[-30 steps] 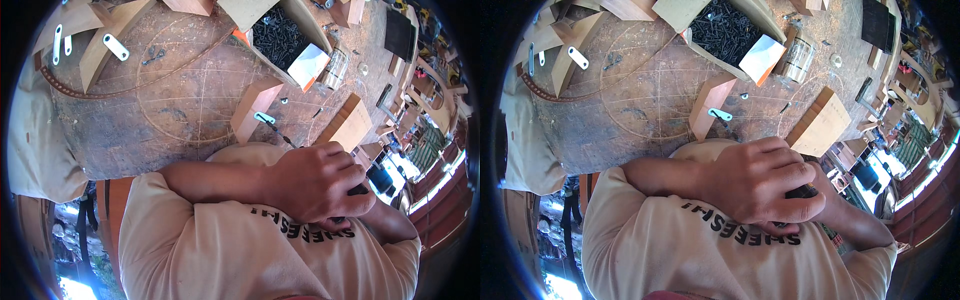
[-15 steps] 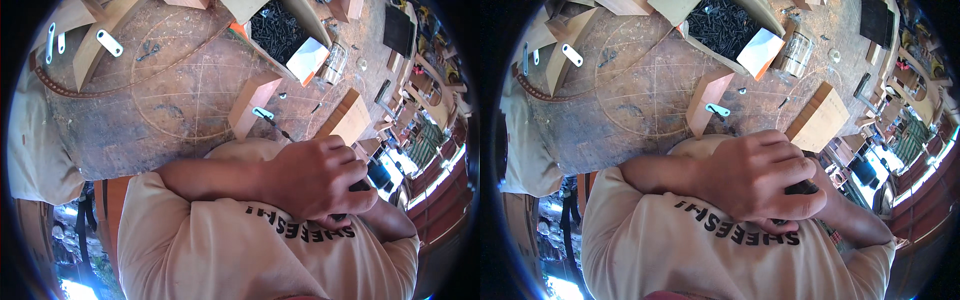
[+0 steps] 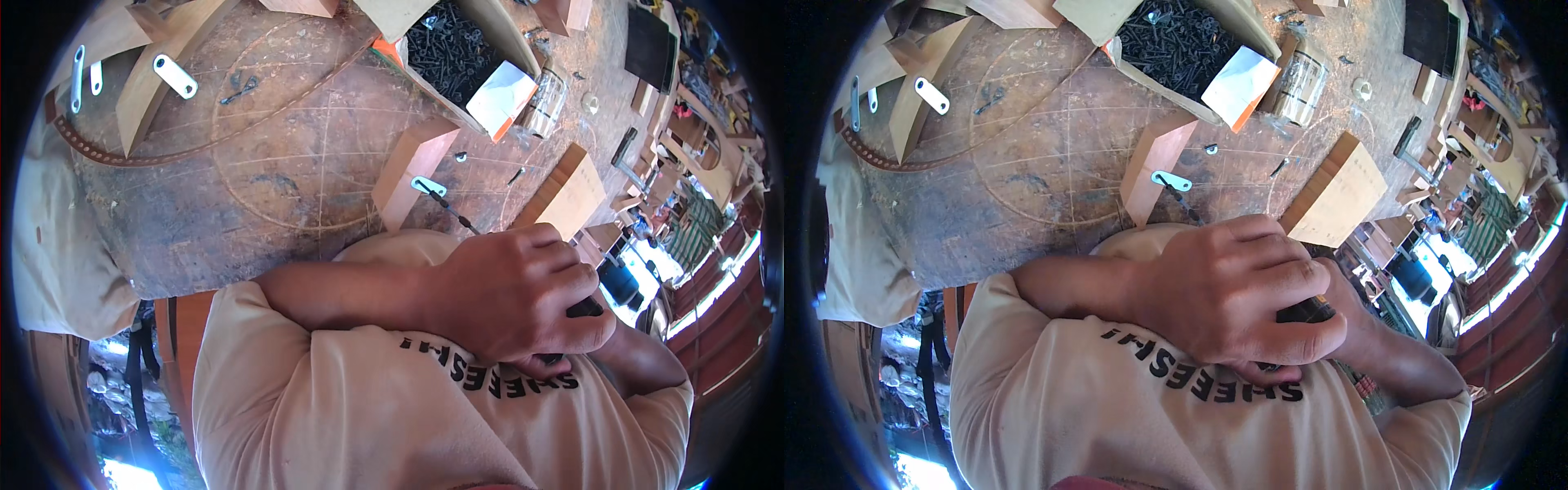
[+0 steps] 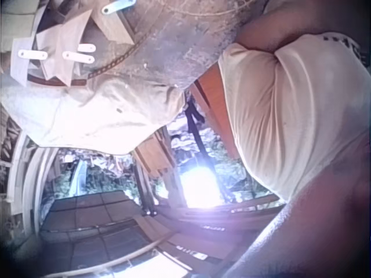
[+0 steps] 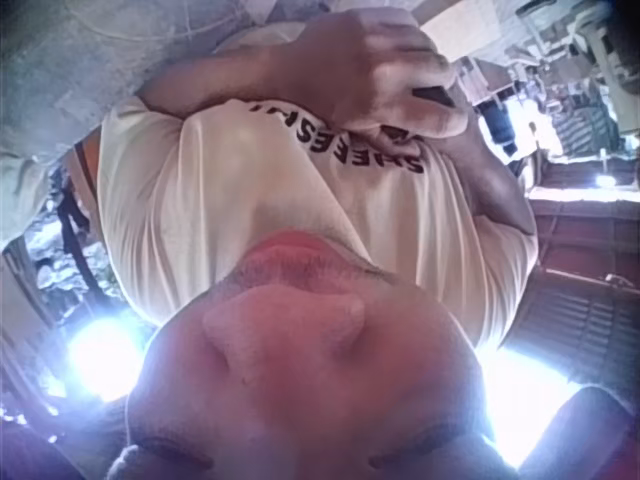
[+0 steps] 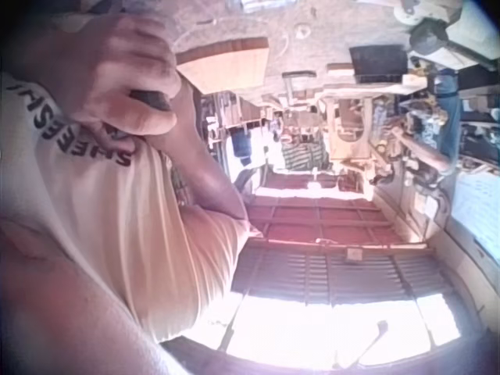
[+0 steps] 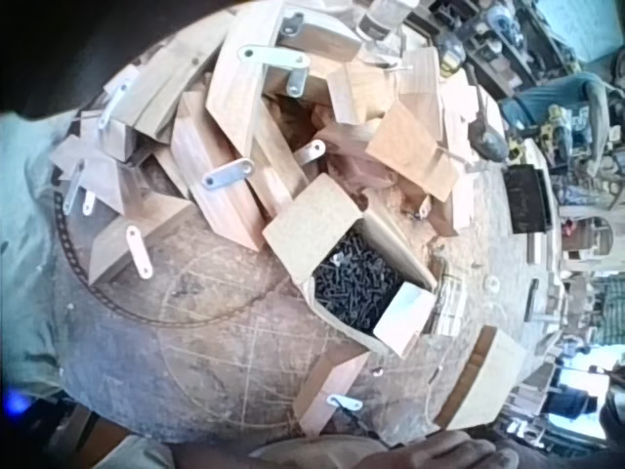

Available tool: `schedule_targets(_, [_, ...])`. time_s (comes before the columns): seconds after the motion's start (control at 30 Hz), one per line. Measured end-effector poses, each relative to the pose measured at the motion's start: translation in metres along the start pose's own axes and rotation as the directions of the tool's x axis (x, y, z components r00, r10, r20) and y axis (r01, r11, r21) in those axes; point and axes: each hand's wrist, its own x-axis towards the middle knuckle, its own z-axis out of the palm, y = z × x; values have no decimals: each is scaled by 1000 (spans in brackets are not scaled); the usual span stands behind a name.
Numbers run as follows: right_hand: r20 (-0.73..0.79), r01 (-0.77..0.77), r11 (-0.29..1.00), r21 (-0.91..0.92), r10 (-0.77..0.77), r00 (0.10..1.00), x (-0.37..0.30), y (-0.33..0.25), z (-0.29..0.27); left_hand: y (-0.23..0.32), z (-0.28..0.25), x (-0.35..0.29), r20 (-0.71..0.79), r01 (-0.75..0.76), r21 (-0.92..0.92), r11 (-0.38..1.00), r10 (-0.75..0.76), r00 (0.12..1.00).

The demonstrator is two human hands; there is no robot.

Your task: The person attaches a metal bracket to small wooden pieces by hand and using a power drill, picking up screws from a container and driving them into the pre-marked holes.

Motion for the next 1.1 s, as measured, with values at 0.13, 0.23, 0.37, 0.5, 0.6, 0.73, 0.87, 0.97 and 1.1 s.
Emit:
schedule_targets(0.13, [-27,154,976,-156,-160,987,-1,-6,-6,0,-5,2,28,-11,27,1000,10,1000])
schedule_targets(0.23, [-47,236,954,-182,-249,967,-2,-15,-11,0,-6,1,34,-2,26,1000,1,999])
schedule_targets(0.37, [-23,327,933,-152,-334,942,0,-13,-11,-3,-2,0,-17,-37,11,999,37,999])
schedule_targets(0.5, [-97,300,952,-54,-304,948,5,4,-1,-3,1,-1,-22,-19,7,1000,19,1000])
schedule_targets(0.6, [-241,353,936,9,-340,909,17,31,15,-3,0,0,-19,-7,18,1000,7,1000])
schedule_targets(0.73, [-460,546,838,15,-479,748,35,55,30,-4,-4,0,-35,-30,27,999,31,999])
schedule_targets(0.87, [-143,202,978,52,-193,971,1,-5,6,0,-6,1,-14,-14,24,1000,15,1000])
schedule_targets(0.97, [-112,217,969,117,-204,973,6,-33,7,-2,-7,0,54,-65,21,998,63,996])
schedule_targets(1.1, [-84,370,926,71,-364,928,7,-2,4,-27,-35,-25,80,4,58,998,-9,997])
